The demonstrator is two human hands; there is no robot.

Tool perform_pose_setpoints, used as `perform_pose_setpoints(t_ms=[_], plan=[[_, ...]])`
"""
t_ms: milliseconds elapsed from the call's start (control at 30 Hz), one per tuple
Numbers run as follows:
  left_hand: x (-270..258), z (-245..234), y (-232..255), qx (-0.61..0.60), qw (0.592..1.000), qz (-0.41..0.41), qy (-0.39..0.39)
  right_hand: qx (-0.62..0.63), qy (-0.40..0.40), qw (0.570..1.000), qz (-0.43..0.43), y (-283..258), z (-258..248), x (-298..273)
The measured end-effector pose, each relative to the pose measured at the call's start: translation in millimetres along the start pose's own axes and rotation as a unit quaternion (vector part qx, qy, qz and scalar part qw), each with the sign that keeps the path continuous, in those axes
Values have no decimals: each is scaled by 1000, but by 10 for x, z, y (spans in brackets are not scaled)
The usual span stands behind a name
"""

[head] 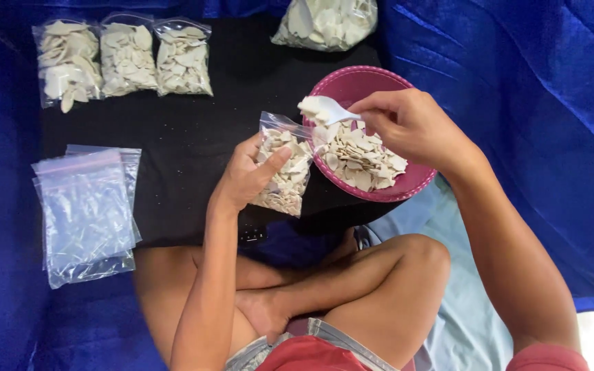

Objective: A person manually scoops chips from a bowl into small plastic bags and seals them.

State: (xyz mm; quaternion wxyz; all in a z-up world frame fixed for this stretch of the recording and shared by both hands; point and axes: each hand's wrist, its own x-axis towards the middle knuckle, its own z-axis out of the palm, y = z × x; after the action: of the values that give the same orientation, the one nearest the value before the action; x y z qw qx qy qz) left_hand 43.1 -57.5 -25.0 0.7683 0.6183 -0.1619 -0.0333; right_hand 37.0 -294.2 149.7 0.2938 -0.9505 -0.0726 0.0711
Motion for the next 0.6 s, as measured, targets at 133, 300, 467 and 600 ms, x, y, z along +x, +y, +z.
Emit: perform_pose_setpoints(t_ms=[133, 300, 467, 600], plan=[[0, -8, 24, 17, 1000, -8, -6, -62, -50, 997, 13, -96, 14, 93], [-2, 0, 46, 25, 999, -16, -17, -154, -63, 986, 21, -263, 38, 68], [22, 30, 185, 32, 999, -24, -17, -246, -45, 968, 19, -326, -11, 31], [40, 34, 195, 34, 999, -24, -15, -315, -11, 949, 11, -333, -61, -25]])
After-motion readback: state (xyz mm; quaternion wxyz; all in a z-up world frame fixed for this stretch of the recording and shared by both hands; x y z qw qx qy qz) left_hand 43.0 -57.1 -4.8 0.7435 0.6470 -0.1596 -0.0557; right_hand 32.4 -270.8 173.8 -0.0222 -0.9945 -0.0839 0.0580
